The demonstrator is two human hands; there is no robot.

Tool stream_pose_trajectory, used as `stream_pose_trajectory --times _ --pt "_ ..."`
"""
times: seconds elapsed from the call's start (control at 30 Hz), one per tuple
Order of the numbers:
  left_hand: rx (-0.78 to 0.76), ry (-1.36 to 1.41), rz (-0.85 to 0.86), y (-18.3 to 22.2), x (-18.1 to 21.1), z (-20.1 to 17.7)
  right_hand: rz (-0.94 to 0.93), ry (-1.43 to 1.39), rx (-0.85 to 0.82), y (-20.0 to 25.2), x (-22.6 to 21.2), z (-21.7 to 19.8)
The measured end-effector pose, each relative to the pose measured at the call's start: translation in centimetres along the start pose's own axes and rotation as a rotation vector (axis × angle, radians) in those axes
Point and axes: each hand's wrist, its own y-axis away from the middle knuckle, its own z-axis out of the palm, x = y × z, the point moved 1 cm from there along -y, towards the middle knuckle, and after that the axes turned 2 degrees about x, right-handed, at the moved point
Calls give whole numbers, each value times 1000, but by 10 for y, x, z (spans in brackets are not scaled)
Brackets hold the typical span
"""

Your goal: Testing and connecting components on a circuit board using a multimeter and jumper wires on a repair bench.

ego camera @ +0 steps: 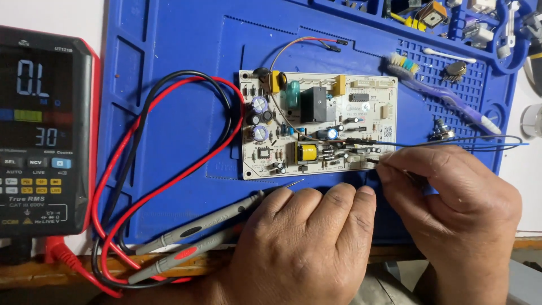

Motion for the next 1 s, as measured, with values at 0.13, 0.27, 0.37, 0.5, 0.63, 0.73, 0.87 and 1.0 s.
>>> stream_pose_trajectory --times 0.13,0.27,0.37,0.5,0.63,0.73,0.87,1.0 --pt "-9 2 -4 0 0 -1 -27 24 -14 -3 0 -1" --pt "-9 11 -7 1 0 -2 -9 39 -30 -4 0 -3" --pt "-12 7 -2 2 -1 -1 -5 45 -30 -4 0 -2" --pt "-1 11 -5 2 -1 0 -16 48 -23 -5 -2 -1" --pt "2 23 -13 2 0 0 1 43 -23 -3 -2 -1" --pt "-7 19 -16 2 0 -1 -1 49 -22 -3 -2 0" --pt "-15 32 -11 3 1 -1 9 71 -42 -4 -4 0" --pt "-25 29 -12 3 1 -1 -20 66 -35 -4 -3 2"
